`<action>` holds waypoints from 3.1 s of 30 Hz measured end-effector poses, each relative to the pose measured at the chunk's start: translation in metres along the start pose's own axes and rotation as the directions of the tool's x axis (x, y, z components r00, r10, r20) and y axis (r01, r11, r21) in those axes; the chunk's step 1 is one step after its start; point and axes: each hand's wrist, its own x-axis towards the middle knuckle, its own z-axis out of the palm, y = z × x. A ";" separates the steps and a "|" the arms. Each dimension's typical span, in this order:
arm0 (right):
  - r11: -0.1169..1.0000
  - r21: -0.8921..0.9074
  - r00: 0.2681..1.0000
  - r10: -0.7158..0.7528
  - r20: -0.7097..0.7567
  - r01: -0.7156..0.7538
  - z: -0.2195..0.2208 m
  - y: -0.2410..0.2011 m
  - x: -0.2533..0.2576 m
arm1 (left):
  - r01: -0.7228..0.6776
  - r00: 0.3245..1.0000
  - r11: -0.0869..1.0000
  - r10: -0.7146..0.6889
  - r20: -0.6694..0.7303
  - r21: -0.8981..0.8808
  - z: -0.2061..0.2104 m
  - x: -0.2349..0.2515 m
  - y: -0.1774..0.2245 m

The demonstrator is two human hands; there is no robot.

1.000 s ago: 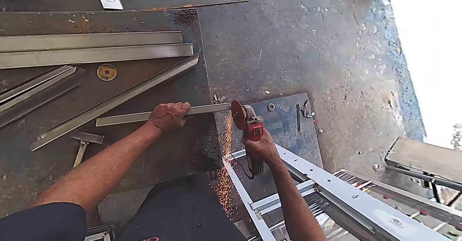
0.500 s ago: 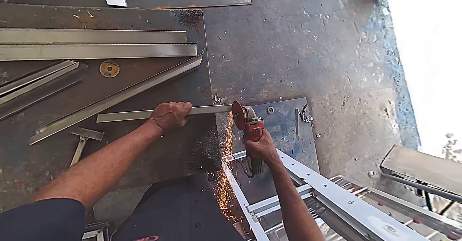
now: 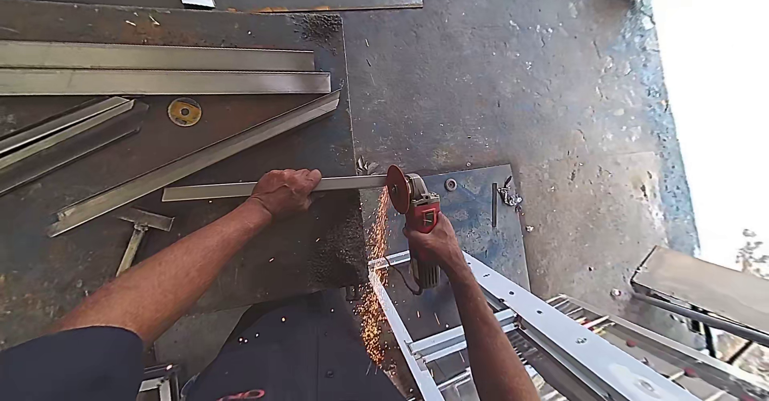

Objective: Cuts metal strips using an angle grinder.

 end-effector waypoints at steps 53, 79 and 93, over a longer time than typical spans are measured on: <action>0.965 -0.173 0.944 -0.141 0.300 0.199 -0.056 0.037 0.015 | 0.458 0.789 0.887 -0.440 -0.429 -0.067 0.046 -0.003 0.028; 0.936 -0.276 0.944 -0.131 0.302 0.218 -0.056 0.022 0.025 | 0.459 0.794 0.883 -0.455 -0.403 -0.093 0.044 -0.003 0.028; 0.933 -0.268 0.933 -0.144 0.330 0.239 -0.057 0.020 0.035 | 0.449 0.799 0.887 -0.452 -0.395 -0.107 0.044 -0.003 0.028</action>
